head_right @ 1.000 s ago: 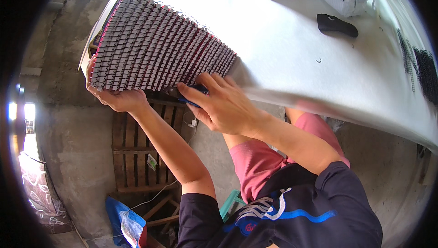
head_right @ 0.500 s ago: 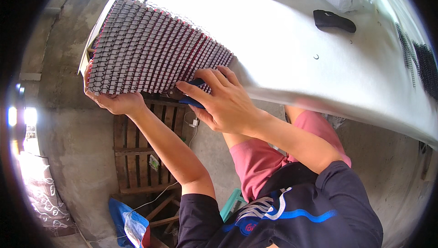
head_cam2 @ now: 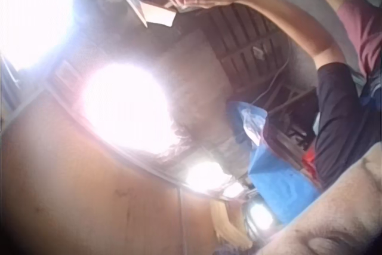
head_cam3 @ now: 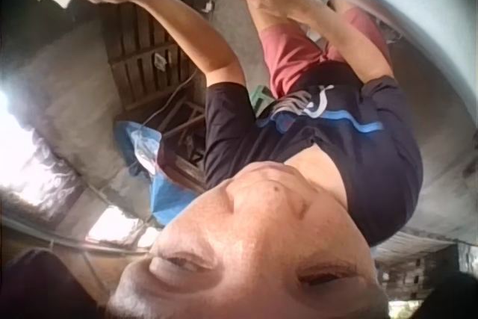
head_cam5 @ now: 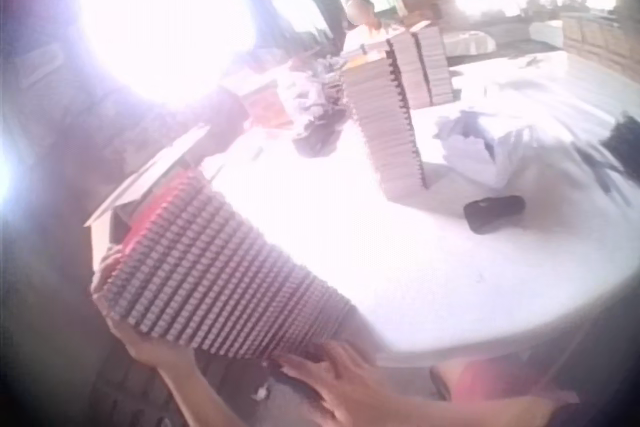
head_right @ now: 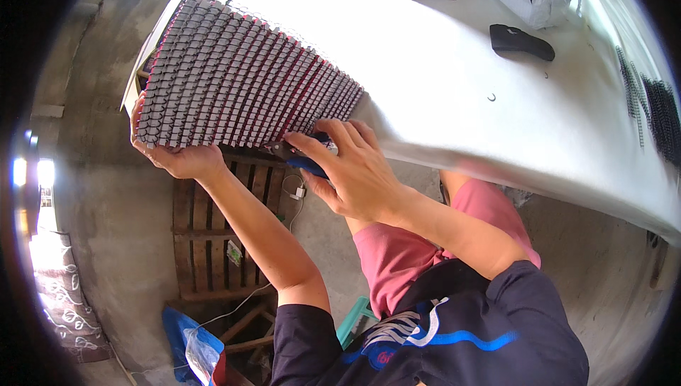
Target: The person threads a metal spiral coil into the punched holes of a notebook cover and pages, trims the excess coil using pliers, and repeats the process for multiple notebooks.
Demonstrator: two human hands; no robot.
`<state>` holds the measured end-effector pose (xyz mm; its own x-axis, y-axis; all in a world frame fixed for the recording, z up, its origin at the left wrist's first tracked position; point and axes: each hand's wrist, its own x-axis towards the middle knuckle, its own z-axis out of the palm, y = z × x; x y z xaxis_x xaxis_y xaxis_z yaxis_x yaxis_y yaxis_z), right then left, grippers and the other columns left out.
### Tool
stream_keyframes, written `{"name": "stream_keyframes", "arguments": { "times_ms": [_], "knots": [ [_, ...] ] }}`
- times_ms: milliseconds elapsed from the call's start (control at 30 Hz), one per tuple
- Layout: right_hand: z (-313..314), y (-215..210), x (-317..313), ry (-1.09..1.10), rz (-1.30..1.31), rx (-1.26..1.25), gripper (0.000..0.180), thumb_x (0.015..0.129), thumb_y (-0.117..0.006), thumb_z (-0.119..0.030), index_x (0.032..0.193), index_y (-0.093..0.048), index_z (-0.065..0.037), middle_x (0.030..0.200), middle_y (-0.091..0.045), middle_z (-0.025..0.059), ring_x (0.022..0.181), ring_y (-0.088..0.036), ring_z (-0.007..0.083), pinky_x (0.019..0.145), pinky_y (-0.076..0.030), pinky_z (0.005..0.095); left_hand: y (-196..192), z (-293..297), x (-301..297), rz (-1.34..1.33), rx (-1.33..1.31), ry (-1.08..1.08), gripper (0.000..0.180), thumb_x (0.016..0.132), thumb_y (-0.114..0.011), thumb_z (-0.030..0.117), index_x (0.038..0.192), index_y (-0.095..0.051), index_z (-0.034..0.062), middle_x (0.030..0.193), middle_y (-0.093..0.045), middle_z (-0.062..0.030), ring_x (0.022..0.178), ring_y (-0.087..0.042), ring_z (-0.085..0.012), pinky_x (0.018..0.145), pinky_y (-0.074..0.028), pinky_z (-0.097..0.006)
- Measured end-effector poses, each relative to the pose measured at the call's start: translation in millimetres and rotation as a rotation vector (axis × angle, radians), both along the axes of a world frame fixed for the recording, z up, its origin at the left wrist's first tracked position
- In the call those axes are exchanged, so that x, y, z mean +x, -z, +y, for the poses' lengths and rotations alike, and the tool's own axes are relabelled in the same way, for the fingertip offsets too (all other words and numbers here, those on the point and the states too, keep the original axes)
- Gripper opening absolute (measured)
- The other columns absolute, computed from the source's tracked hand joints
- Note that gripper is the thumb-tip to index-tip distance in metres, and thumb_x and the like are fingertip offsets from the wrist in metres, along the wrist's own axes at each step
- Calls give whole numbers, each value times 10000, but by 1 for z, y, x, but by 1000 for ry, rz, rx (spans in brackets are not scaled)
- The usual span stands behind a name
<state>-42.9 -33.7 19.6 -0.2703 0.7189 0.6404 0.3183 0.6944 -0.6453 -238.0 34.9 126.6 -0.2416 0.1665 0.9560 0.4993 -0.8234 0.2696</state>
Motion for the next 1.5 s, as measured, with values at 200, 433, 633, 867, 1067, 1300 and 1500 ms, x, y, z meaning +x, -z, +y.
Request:
{"name": "stream_keyframes", "arguments": {
  "times_ms": [200,433,633,867,1067,1300,1500],
  "knots": [
    [8,5,-7,28,-90,97,515,769,-653,-204,1259,-497,-179,1101,-490,119,1021,-496,282,891,-364,452,-1,3,2,19,20,23,516,976,-220,345,1024,-541,-56,1046,-555,-174,1059,-507,-308,990,-372,-478],
    [-2,-5,-4,-540,277,-692,415,868,-570,-174,1269,-477,-116,1107,-497,144,1017,-510,303,880,-402,376,0,1,6,-40,21,80,504,974,-239,354,1058,-521,-55,1073,-550,-176,1061,-512,-298,986,-384,-467],
    [-4,8,-4,-156,74,-234,468,849,-592,-192,1292,-455,-130,1128,-477,158,1034,-495,310,917,-378,422,-2,-1,4,-51,-43,67,507,980,-224,350,1056,-523,-53,1088,-549,-175,1066,-513,-294,986,-391,-455],
    [5,13,-6,53,-129,57,553,782,-655,-204,1303,-470,-194,1144,-473,134,1055,-481,290,930,-335,494,-3,-1,6,-44,-27,77,516,983,-223,360,1064,-518,-56,1086,-550,-180,1051,-522,-283,965,-416,-430],
    [7,15,-6,56,-187,72,491,791,-638,-202,1260,-495,-183,1038,-496,96,937,-521,254,791,-402,446,-2,3,5,-40,-10,91,514,988,-223,360,1057,-519,-54,1075,-552,-164,1041,-527,-247,949,-433,-396],
    [11,0,6,-803,469,-1201,351,920,-510,-279,1213,-496,-85,993,-554,140,857,-575,296,696,-463,363,-3,-4,10,-94,-60,68,507,983,-223,364,1051,-521,-42,1086,-547,-168,1039,-529,-252,941,-451,-398],
    [-8,11,-2,-185,68,-303,435,888,-569,-263,1285,-455,-130,1132,-485,166,1043,-501,319,913,-378,448,-3,1,5,-59,-48,97,518,985,-222,367,1070,-514,-53,1093,-544,-175,1050,-525,-253,945,-451,-398]
  ]
}}
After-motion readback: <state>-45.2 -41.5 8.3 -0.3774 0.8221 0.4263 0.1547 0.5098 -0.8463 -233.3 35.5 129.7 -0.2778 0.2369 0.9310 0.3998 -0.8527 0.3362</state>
